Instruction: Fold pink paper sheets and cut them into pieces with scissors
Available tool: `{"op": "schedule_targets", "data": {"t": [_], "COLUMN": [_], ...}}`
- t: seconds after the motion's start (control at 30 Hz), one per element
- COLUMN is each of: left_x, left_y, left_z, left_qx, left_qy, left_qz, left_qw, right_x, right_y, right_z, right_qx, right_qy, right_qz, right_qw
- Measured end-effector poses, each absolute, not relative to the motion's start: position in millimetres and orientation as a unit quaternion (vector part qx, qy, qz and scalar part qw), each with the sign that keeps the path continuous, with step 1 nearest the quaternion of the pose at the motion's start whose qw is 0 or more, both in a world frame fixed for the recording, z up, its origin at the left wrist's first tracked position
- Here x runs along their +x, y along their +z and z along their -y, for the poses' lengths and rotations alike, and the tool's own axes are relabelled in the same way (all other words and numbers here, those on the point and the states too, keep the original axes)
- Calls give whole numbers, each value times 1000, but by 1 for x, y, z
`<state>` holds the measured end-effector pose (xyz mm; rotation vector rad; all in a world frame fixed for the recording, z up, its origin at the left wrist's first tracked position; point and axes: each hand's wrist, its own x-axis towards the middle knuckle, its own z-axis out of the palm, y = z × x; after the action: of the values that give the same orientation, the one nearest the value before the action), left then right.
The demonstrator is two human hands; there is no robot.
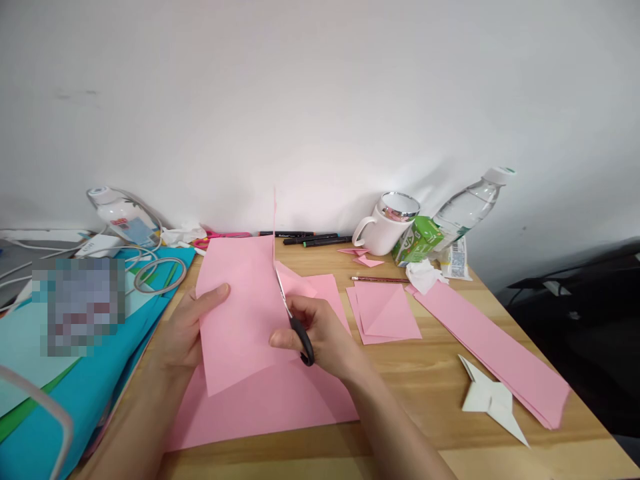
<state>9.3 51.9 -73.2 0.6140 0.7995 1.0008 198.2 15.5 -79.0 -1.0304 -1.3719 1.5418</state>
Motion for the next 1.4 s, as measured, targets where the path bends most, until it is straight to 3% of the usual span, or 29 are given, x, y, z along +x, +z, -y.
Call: {"op": "schedule_targets", "data": {"t": [1.4], "left_x": [9], "left_y": [-72], "left_z": [-50], "left_qx": [306], "left_qy": [473], "left_qz": [-388], "left_qw": [730], "right_x": [199], "right_y": [-87], "right_z": [-18], "right_qx": [-432], "right_qy": [591], "right_qz": [545], "right_qw": [408]}}
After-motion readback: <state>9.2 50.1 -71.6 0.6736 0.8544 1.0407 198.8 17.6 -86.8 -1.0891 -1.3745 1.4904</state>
